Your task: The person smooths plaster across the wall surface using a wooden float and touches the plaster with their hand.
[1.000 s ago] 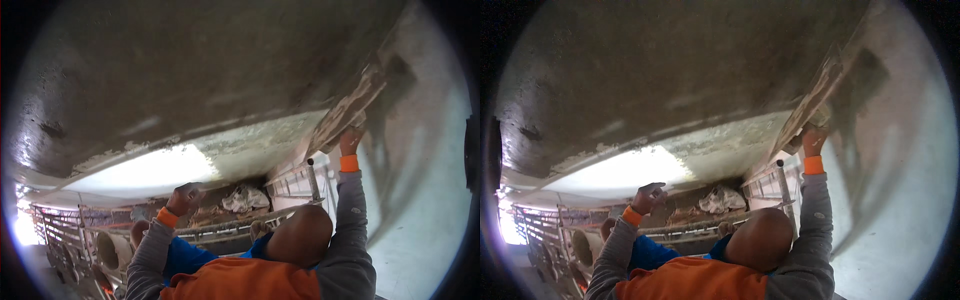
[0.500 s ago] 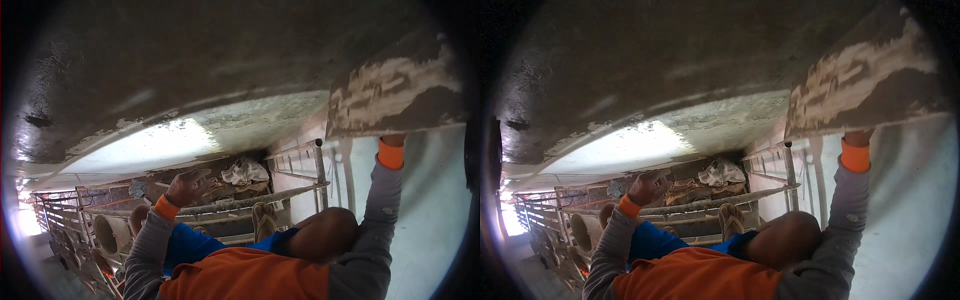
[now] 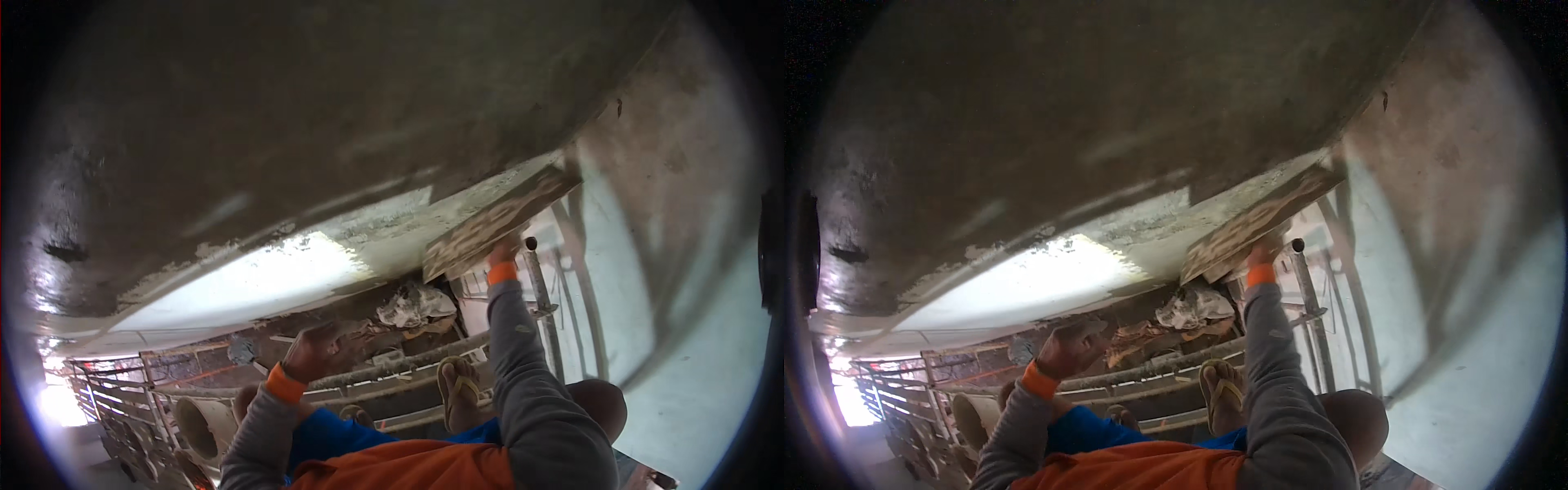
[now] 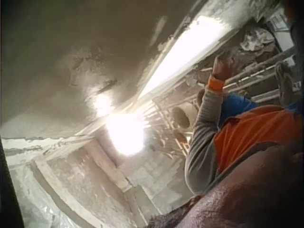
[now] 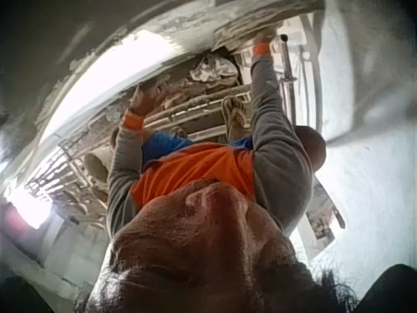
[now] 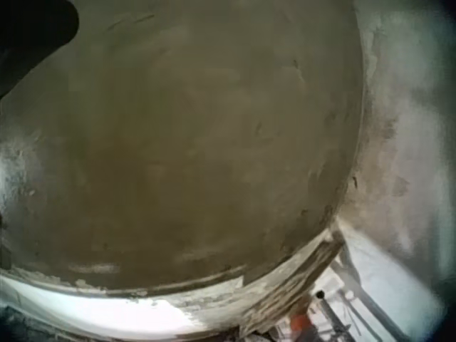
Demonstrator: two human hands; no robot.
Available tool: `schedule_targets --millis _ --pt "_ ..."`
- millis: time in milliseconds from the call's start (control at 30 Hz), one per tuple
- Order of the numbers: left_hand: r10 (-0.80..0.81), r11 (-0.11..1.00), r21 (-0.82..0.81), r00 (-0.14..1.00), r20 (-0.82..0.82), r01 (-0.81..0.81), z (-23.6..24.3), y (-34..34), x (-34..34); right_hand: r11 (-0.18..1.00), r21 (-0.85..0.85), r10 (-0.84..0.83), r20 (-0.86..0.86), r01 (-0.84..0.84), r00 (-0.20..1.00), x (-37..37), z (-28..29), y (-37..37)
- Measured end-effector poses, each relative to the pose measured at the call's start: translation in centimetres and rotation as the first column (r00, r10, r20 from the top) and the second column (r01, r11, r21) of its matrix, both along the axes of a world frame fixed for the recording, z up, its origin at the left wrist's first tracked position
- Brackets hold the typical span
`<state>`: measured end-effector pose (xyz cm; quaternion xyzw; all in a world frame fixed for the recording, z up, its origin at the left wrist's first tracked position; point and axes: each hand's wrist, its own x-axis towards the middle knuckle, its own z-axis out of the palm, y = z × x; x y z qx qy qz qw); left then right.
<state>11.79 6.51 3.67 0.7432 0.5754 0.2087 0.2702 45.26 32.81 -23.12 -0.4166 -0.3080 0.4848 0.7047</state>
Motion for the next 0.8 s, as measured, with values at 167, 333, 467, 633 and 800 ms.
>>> schedule_targets --millis 167,333,467,633,800 --pt "0.088 0.996 -0.021 0.993 -0.085 -0.09 -3.4 -3.8 -1.9 0.939 -0.317 0.132 0.689 0.132 0.712 3.2 -22.6 3.1" --pt "0.342 0.926 -0.136 0.936 -0.085 -0.351 -3.1 -7.5 -1.3 0.837 -0.547 0.307 0.432 -0.024 0.848 2.8 -24.7 7.3" --pt "0.448 0.833 -0.217 0.85 -0.275 -0.509 -0.4 -10.4 -1.1 0.741 -0.621 -0.25 -0.608 -0.254 0.754 -6.1 -17.8 5.4" --pt "0.345 0.865 -0.265 0.888 -0.303 -0.427 -0.3 -10.8 -0.5 0.829 -0.532 -0.213 -0.587 -0.175 0.781 -1.7 -11.3 6.0" --pt "0.304 0.917 -0.196 0.927 -0.222 -0.348 -0.3 -8.7 0.5 0.863 -0.5 -0.166 -0.415 -0.072 0.895 -1.9 -3.4 5.7"
